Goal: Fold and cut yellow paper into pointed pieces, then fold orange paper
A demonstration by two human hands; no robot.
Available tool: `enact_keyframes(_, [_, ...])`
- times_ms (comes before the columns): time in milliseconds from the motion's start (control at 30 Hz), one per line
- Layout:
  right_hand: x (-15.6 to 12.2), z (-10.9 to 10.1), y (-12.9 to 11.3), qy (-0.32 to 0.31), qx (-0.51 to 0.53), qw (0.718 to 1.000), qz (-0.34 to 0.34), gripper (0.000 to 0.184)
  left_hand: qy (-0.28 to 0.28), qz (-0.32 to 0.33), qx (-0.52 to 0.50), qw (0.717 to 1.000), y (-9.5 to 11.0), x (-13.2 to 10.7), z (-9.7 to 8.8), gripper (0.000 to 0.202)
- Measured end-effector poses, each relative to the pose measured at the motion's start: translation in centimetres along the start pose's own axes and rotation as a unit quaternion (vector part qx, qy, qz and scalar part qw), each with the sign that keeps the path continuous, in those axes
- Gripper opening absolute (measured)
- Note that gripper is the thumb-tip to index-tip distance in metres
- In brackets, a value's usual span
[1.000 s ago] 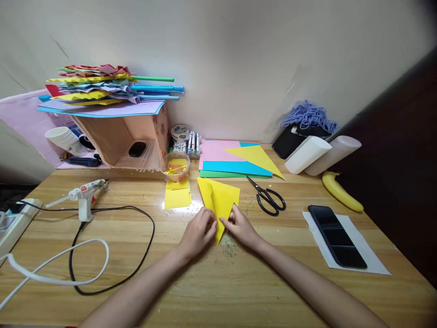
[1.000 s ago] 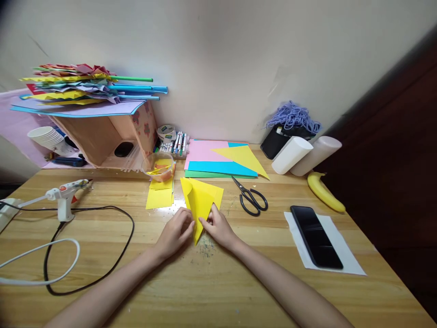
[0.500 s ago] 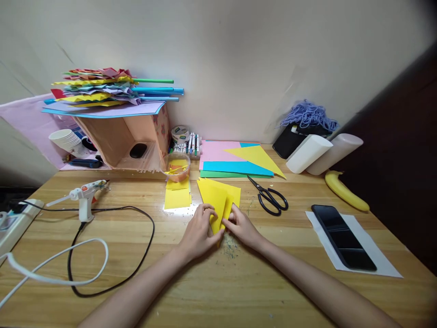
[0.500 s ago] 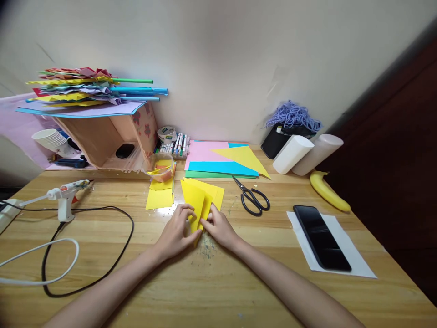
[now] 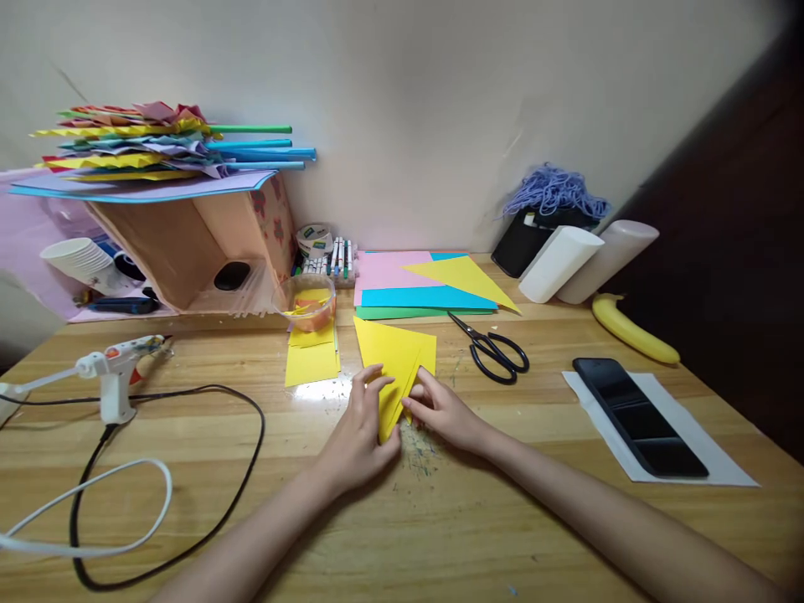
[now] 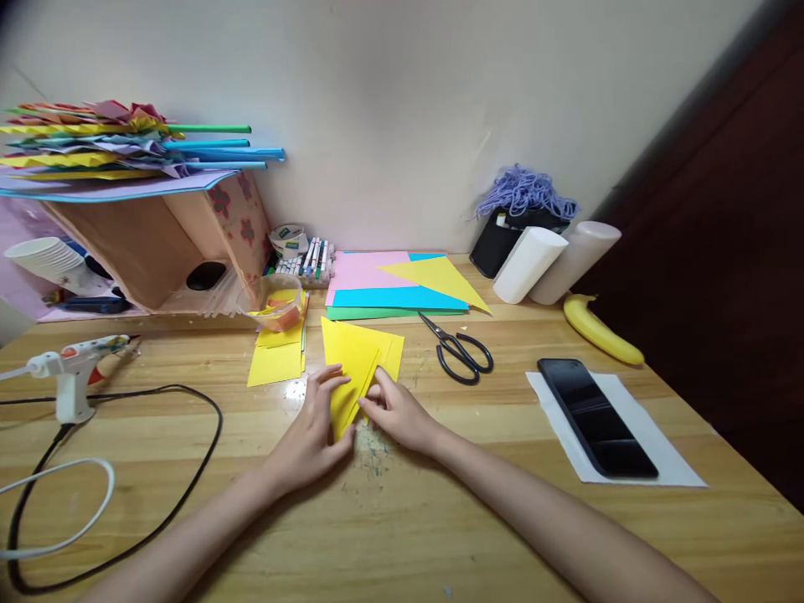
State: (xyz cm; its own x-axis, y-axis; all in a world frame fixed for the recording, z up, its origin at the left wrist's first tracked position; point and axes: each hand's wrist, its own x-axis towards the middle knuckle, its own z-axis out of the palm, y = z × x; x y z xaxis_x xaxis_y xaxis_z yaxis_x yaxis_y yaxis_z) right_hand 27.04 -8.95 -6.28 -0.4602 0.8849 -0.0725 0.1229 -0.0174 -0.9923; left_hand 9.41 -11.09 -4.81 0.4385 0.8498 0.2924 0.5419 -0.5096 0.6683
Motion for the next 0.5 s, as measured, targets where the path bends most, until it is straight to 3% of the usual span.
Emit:
enact_keyframes(200, [0.08,-0.03,0.17,0.023,0.008,1.0,0.013,0.051,-0.006,-0.028,-0.035,0.999,-0.81,0.49,-0.64,0.046])
enact_keyframes(500, [0.0,0.01,-0.11,0.029,-0.005,0.999,0.016,0.049,-0.008,-0.075,-0.097,0.992,-1.02,0.7,-0.71,0.031])
